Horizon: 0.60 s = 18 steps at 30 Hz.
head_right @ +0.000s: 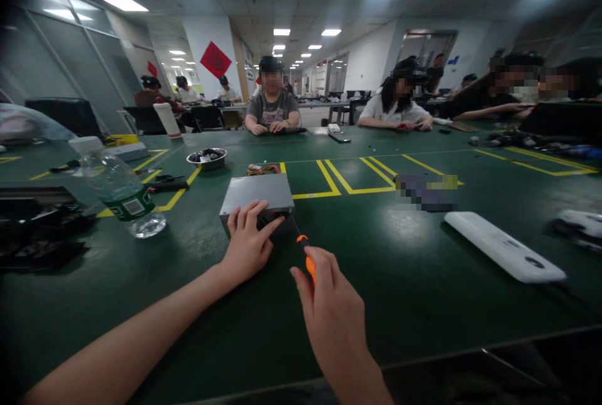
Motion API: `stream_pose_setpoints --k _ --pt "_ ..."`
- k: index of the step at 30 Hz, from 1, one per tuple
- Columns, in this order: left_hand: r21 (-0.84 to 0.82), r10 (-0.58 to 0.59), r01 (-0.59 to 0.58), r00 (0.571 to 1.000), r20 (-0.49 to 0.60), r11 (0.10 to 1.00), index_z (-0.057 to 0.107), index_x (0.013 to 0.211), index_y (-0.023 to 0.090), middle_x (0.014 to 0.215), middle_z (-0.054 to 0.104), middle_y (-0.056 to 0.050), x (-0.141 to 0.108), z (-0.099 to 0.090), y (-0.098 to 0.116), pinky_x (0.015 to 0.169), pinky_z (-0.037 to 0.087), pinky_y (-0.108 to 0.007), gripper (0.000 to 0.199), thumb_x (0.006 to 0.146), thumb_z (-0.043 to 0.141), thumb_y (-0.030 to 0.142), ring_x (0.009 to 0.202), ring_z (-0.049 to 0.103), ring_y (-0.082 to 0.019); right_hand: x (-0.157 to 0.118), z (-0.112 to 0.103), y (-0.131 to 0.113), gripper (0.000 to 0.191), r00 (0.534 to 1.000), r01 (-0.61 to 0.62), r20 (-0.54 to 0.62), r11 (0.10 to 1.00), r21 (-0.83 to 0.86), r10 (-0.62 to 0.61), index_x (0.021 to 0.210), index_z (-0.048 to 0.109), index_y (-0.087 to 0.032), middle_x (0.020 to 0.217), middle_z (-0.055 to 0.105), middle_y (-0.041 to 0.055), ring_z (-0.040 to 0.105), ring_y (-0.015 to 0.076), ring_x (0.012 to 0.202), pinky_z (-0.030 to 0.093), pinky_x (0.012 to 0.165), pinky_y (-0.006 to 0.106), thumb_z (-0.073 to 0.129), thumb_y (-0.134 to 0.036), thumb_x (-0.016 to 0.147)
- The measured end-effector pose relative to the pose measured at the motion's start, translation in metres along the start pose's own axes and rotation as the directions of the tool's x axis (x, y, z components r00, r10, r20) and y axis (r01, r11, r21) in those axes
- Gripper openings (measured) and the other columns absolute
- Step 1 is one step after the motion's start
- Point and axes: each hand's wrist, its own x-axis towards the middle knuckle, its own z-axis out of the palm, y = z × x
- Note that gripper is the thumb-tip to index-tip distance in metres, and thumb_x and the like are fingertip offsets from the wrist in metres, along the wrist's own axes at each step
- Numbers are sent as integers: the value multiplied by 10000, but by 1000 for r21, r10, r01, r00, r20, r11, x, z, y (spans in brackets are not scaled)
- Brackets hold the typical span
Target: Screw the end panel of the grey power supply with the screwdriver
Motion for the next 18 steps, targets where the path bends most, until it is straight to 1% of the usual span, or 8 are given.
stream_pose_setpoints --k 2,4,7,11,13,15,18 --pt "1 2 -2 1000 2 1000 563 1196 299 1363 360 -131 0 0 0 1055 157 -540 514 710 570 133 1310 267 -321 -1 1 -3 278 999 36 14 999 16 -36 1133 484 -132 1086 591 141 621 213 984 565 749 327 369 -276 924" --pt "3 4 -4 1000 3 1000 560 1199 297 1367 357 -132 0 -1 0 1054 161 -538 517 711 563 127 1311 268 -320 -1 3 -7 297 996 86 15 996 20 -86 1179 469 -132 1141 568 150 581 219 1063 545 830 357 356 -206 914" --pt "1 4 -4 1000 0 1000 563 1197 293 1371 361 -129 0 -1 0 1054 164 -541 518 710 556 118 1308 271 -323 2 3 -9 313 993 113 18 994 13 -113 1207 458 -148 1112 596 134 612 201 1005 554 801 335 348 -170 915" --pt "-4 6 -6 1000 7 1000 562 1201 287 1371 367 -130 1 -3 0 1052 165 -544 515 713 555 122 1307 270 -326 5 -1 -5 279 999 20 31 1000 -24 -19 1170 482 -158 1063 625 116 657 190 893 570 662 283 358 -245 936" --pt "-6 3 -3 1000 8 1000 566 1197 285 1370 368 -132 1 -3 1 1053 167 -541 502 720 555 130 1309 268 -324 4 -2 -1 260 999 -25 36 1000 -6 25 1130 495 -166 1005 643 97 671 185 827 568 612 273 363 -283 938" --pt "-10 0 0 1000 8 1000 571 1192 286 1368 371 -128 1 -4 1 1055 167 -537 490 726 555 138 1308 269 -321 2 -2 2 248 999 -37 42 998 49 35 1118 487 -169 1006 636 96 666 188 852 572 643 287 368 -287 934" --pt "-14 -6 6 1000 6 1000 573 1190 290 1369 377 -116 1 -4 2 1056 167 -536 491 722 558 139 1304 272 -319 -1 0 3 274 1000 -12 20 994 113 9 1165 450 -165 1154 552 138 590 219 1056 557 795 356 372 -249 916"
